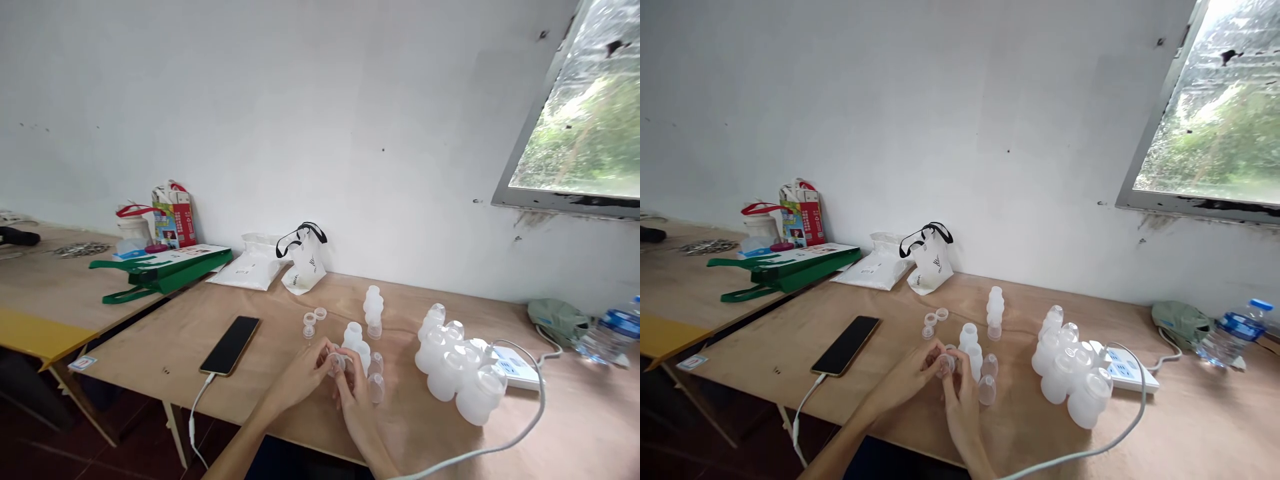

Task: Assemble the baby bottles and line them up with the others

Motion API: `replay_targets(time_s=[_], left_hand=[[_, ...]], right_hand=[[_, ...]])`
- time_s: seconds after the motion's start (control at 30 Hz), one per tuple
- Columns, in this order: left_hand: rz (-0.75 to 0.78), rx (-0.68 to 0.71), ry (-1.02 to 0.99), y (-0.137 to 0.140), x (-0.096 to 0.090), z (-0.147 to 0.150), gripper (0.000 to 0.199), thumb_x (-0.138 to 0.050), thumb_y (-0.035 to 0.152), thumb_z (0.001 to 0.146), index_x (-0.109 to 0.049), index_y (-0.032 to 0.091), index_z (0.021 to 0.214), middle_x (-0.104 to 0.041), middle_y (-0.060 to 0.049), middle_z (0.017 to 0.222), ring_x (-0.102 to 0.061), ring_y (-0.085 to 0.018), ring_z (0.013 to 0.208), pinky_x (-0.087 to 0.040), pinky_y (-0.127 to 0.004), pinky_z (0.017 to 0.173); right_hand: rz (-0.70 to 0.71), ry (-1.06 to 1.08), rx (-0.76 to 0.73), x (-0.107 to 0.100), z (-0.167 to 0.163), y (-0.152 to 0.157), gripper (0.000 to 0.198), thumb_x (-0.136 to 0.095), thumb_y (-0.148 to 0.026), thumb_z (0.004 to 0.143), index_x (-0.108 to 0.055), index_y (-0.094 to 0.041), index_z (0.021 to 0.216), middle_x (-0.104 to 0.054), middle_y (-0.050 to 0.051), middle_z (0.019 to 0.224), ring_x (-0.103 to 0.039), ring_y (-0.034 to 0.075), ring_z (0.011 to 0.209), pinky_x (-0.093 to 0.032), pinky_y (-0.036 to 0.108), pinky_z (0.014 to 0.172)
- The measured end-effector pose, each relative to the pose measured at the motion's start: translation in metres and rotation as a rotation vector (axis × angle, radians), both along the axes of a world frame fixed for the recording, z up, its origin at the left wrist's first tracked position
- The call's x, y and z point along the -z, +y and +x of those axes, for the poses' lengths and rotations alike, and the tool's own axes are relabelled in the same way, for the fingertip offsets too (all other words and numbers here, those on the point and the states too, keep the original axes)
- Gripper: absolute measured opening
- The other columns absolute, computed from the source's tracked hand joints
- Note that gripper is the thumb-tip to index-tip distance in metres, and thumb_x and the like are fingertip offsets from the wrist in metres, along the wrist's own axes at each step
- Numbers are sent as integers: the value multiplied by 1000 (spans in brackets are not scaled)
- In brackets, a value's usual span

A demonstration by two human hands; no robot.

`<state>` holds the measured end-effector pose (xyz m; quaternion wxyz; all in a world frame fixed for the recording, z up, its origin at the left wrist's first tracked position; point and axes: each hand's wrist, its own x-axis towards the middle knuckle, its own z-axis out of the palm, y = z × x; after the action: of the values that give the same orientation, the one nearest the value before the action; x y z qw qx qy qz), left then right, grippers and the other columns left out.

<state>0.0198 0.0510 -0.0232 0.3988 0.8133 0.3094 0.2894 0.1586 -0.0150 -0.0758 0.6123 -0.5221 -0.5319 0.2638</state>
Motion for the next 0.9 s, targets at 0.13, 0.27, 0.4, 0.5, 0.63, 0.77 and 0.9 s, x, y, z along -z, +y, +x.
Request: replay_targets(time_s=[0.13, 0.27, 0.4, 0.5, 0.63, 0.77, 0.9], left_hand=[[-22, 38, 60, -1, -7, -10, 28, -49, 47, 105, -59, 21, 100, -69, -1, 93, -62, -20, 85, -42, -28, 73], [22, 21, 162, -1, -10, -20, 27, -49, 43, 105, -59, 21, 94, -65, 0, 87, -59, -19, 80, -40, -29, 70], [93, 71, 230, -2, -10, -24, 18, -47, 35, 104, -59, 23, 104, -66, -1, 97, -58, -21, 87, -40, -30, 75], [132, 69, 292, -4, -12, -24, 14, -48, 32, 101, -58, 22, 101, -64, -2, 95, -57, -23, 89, -39, -31, 76], [101, 81, 337, -4, -15, -22, 13, -50, 33, 100, -55, 22, 94, -61, 0, 87, -57, -22, 84, -37, -30, 72], [83, 76, 308, -2, -15, -24, 19, -51, 38, 100, -53, 21, 91, -60, 0, 86, -55, -21, 80, -37, -30, 70], [-4, 121, 218, -2, -18, -27, 29, -50, 49, 102, -56, 21, 95, -64, -1, 89, -59, -21, 83, -42, -30, 74]], right_hand=[[-47, 71, -93, 2, -1, -2, 41, -47, -60, 102, -64, -27, 119, -62, 2, 78, -55, 19, 57, -44, 29, 47], [18, -25, -147, 3, 0, -1, 31, -48, -52, 104, -65, -27, 112, -67, 5, 98, -64, 22, 85, -54, 33, 75], [2, -119, -185, 4, 1, -1, 23, -47, -42, 105, -63, -26, 105, -67, 3, 97, -61, 20, 80, -47, 30, 71], [-4, -162, -186, 4, 2, -2, 20, -47, -36, 102, -64, -25, 102, -65, 0, 86, -54, 18, 69, -42, 28, 65], [-34, -175, -202, 2, 1, -2, 16, -49, -30, 97, -64, -25, 102, -64, 0, 82, -53, 17, 67, -40, 28, 63], [-43, -136, -211, 0, 0, -4, 17, -50, -32, 99, -64, -26, 105, -65, 1, 86, -57, 19, 70, -44, 29, 65], [17, -64, -183, -4, -1, -8, 22, -48, -42, 103, -64, -29, 108, -69, 3, 94, -64, 22, 80, -52, 33, 73]])
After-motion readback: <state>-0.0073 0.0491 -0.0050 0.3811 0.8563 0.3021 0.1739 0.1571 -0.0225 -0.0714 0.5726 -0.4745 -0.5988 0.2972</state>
